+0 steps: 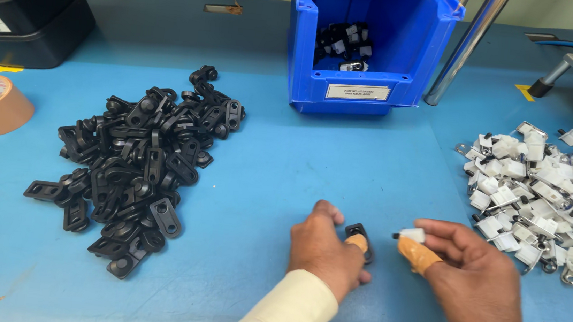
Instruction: The person picks a black plastic bracket from a pile on the workbench and a white metal fitting from a pile on the right, presses the two parts together by hand to assemble them, and places the finished assembly into the blue bin. They repeat this assembly cycle continuously throughout the episode.
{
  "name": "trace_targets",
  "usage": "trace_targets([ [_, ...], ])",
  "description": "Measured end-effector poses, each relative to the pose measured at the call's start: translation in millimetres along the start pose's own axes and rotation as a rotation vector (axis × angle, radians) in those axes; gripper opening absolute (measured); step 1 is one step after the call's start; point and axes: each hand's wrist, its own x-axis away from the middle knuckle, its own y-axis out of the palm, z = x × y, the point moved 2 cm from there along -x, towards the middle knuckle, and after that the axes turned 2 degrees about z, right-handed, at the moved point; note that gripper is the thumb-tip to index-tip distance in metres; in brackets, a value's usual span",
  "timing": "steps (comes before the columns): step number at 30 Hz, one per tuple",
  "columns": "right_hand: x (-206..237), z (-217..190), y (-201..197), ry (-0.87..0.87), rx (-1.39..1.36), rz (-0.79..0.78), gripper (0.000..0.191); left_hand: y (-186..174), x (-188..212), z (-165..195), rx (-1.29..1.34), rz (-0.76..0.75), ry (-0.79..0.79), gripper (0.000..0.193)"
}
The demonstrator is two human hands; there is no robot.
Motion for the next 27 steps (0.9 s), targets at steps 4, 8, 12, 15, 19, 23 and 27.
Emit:
trace_targets([
  [4, 0.9, 0.4, 21.7, -0.031, -0.076, -0.080, 0.040, 8.6, 5.0, 5.2, -0.161, -0.001, 0.141, 0.017],
  [8, -1.7, -3.7, 28.3, -0.001, 0.036, -0.115, 0.034, 9.0, 6.4, 18.8, -0.548, -0.002, 0.159, 0.029],
  [12, 0.2, -10.6, 31.2, -0.059, 0.190, -0.140, 0.030, 3.1, 6.4, 28.7, -0.822, -0.007, 0.129, 0.031],
  [15, 3.5, -14.0, 31.3, -0.032, 0.276, -0.143, 0.032, -3.9, 1.5, 35.4, -0.923, 0.018, 0.159, 0.021],
  [19, 7.5, -19.5, 31.3, -0.137, 0.326, -0.175, 0.035, -12.7, -5.7, 34.0, -0.647, -0.133, -0.026, 0.012],
  [23, 11.3, -23.3, 31.9, -0.488, 0.438, -0.179, 0.042, -12.4, -4.0, 27.9, -0.489, -0.084, -0.034, 0.013],
  [27, 8.7, -21.7, 33.4, -0.733, 0.476, -0.196, 0.037, -8.3, -4.0, 24.8, -0.451, -0.016, -0.053, 0.014],
])
